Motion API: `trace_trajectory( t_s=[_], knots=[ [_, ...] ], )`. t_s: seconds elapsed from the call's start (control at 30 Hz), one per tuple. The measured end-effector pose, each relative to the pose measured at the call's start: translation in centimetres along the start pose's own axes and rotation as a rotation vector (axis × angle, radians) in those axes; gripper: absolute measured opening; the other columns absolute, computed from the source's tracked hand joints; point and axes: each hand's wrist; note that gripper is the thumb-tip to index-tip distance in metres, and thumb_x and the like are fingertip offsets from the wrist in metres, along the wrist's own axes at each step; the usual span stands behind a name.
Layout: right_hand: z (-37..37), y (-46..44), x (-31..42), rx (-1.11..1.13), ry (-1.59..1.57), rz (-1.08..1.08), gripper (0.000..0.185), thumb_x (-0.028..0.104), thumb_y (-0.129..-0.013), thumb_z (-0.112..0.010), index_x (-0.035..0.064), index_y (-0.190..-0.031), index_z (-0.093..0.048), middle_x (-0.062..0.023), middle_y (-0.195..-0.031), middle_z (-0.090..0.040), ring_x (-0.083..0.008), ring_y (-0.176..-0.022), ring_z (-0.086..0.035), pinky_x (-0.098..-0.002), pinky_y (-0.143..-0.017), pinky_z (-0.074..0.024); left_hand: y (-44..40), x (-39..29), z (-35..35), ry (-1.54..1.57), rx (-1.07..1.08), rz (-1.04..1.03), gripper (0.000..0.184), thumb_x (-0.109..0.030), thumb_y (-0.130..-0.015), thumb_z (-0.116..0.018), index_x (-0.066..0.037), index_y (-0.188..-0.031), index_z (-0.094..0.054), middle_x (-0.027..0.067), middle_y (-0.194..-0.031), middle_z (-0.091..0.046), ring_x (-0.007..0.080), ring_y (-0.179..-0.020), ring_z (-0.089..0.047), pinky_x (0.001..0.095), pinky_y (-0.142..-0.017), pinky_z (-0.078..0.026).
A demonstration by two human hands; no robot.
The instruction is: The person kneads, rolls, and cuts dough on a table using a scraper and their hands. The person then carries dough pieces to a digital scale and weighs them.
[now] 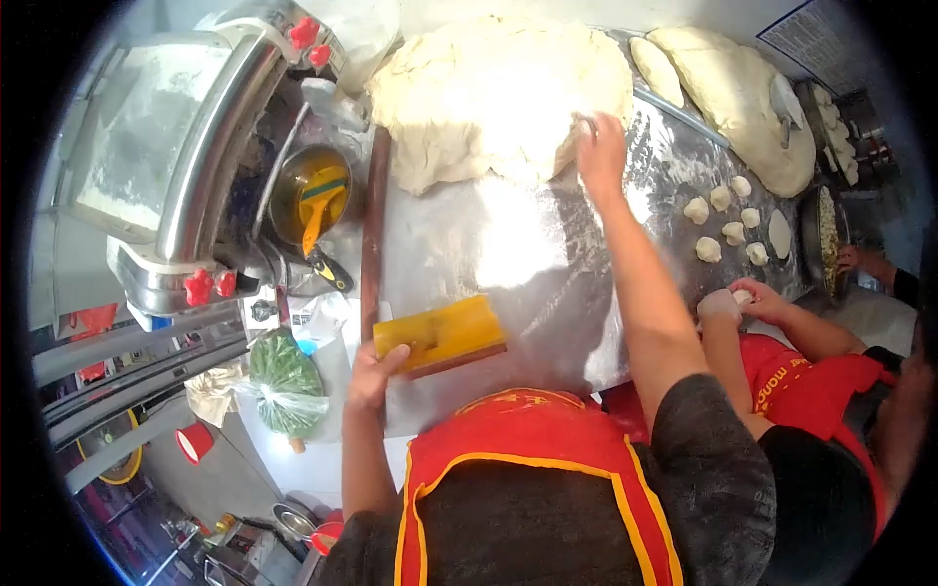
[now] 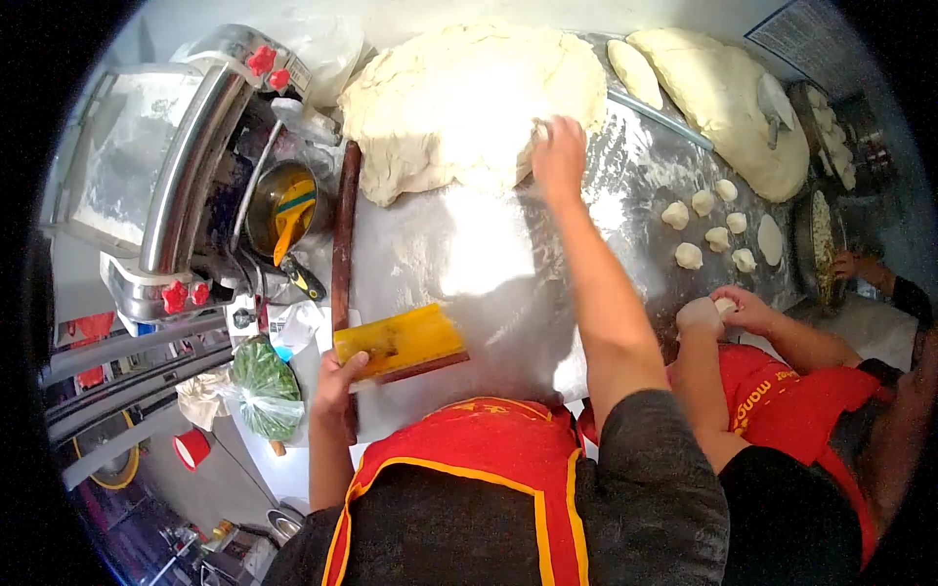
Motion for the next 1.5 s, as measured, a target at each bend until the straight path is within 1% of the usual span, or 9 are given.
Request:
trace_trajectory(
  t_s=[0.07, 0.1, 0.13, 0.27, 0.47, 0.87, 1.0, 1.3, 1.5],
  knots=[
    [1.0, 6.4, 2.9, 0.024, 0.016, -0.087, 0.028, 0.013, -0.092, -0.046, -0.0066, -0.111, -0.054, -0.0241, -0.110, -0.054, -0.0353, -0.106, -0.049, -0.0449, -0.094, -0.0388, 0.1, -0.5, 1.3, -0.032, 0.002, 0.013, 0.028, -0.018, -0.083, -0.069, 0.000, -0.104, -0.064, 0.0044, -0.097, -0.066, 0.0118, -0.086, -0.060, 0.0276, -0.080, -0.046],
    [-3.1, 10.3, -0.2, -0.120, 0.250, 0.255, 0.025, 0.009, -0.091, -0.043, -0.0059, -0.107, -0.055, -0.0229, -0.107, -0.054, -0.0350, -0.101, -0.050, -0.0447, -0.090, -0.0397, 0.0, -0.3, 2.3, -0.063, 0.000, -0.009, 0.028, -0.018, -0.083, -0.069, 0.000, -0.104, -0.064, 0.0044, -0.096, -0.066, 0.0116, -0.085, -0.060, 0.0277, -0.079, -0.047],
    [-2.8, 11.9, 2.3, 0.400, 0.024, 0.062, 0.028, 0.006, -0.090, -0.043, -0.0070, -0.112, -0.053, -0.0243, -0.114, -0.053, -0.0362, -0.107, -0.049, -0.0450, -0.094, -0.0386, 0.0, -0.2, 3.1, -0.096, 0.000, -0.026, 0.028, -0.018, -0.083, -0.069, 0.000, -0.104, -0.064, 0.0043, -0.095, -0.067, 0.0114, -0.084, -0.060, 0.0278, -0.078, -0.047],
    [-7.0, 18.6, 7.6, 0.692, 0.119, 0.644, 0.054, 0.031, -0.090, -0.048, 0.0097, -0.140, -0.039, -0.0102, -0.145, -0.037, -0.0260, -0.137, -0.029, -0.0521, -0.113, -0.0141, 0.0, -1.5, 2.9, -0.134, -0.035, -0.063, 0.027, -0.019, -0.084, -0.068, 0.000, -0.103, -0.065, 0.0039, -0.095, -0.067, 0.0109, -0.084, -0.060, 0.0272, -0.078, -0.047],
    [-0.7, 16.4, 0.0, 0.680, 0.403, 0.254, 0.057, 0.045, -0.093, -0.043, 0.0202, -0.144, -0.034, -0.0023, -0.152, -0.026, -0.0213, -0.143, -0.017, -0.0577, -0.112, -0.0006, -0.7, 0.0, 3.0, -0.070, -0.076, -0.069, 0.029, -0.016, -0.086, -0.064, 0.000, -0.110, -0.059, 0.0043, -0.103, -0.064, 0.0137, -0.092, -0.059, 0.0299, -0.086, -0.045],
    [4.0, -0.4, -17.6, 0.305, 0.728, 0.024, 0.057, 0.040, -0.094, -0.042, 0.0194, -0.145, -0.028, -0.0046, -0.150, -0.029, -0.0288, -0.140, -0.021, -0.0575, -0.112, -0.0111, -2.1, -1.1, 0.9, -0.058, -0.106, -0.152, 0.036, -0.018, -0.084, -0.064, 0.003, -0.113, -0.058, 0.0068, -0.105, -0.062, 0.0158, -0.094, -0.058, 0.0304, -0.087, -0.044],
    [2.1, -4.6, -15.1, 0.003, 0.642, -0.224, 0.056, 0.035, -0.090, -0.049, 0.0162, -0.140, -0.036, -0.0086, -0.145, -0.036, -0.0289, -0.138, -0.025, -0.0575, -0.111, -0.0133, -3.4, -1.6, 0.3, -0.108, -0.075, -0.132, 0.033, -0.016, -0.086, -0.062, 0.003, -0.113, -0.058, 0.0065, -0.105, -0.062, 0.0158, -0.094, -0.058, 0.0306, -0.087, -0.044],
    [3.2, 1.4, -4.3, -0.045, 0.175, -0.216, 0.056, 0.017, -0.085, -0.054, 0.0041, -0.138, -0.039, -0.0227, -0.141, -0.038, -0.0403, -0.132, -0.028, -0.0516, -0.110, -0.0199, -5.3, -4.1, -3.1, -0.309, -0.003, -0.171, 0.030, -0.018, -0.088, -0.061, 0.004, -0.108, -0.062, 0.0066, -0.098, -0.064, 0.0155, -0.090, -0.059, 0.0286, -0.081, -0.045],
    [6.5, 9.6, 8.6, 0.869, -0.271, 0.123, 0.064, 0.045, -0.082, -0.064, -0.0002, -0.125, -0.051, -0.0220, -0.120, -0.057, -0.0373, -0.112, -0.053, -0.0391, -0.096, -0.0419, -7.5, -7.2, -5.7, -0.606, 0.272, -0.310, 0.033, -0.024, -0.089, -0.060, 0.001, -0.111, -0.063, 0.0069, -0.097, -0.067, 0.0124, -0.086, -0.060, 0.0272, -0.078, -0.046]
  ],
)
Point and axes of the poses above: each hand's wrist, its own y-axis away from the middle knuckle, its own z-axis out of the back of the hand, x = y × z
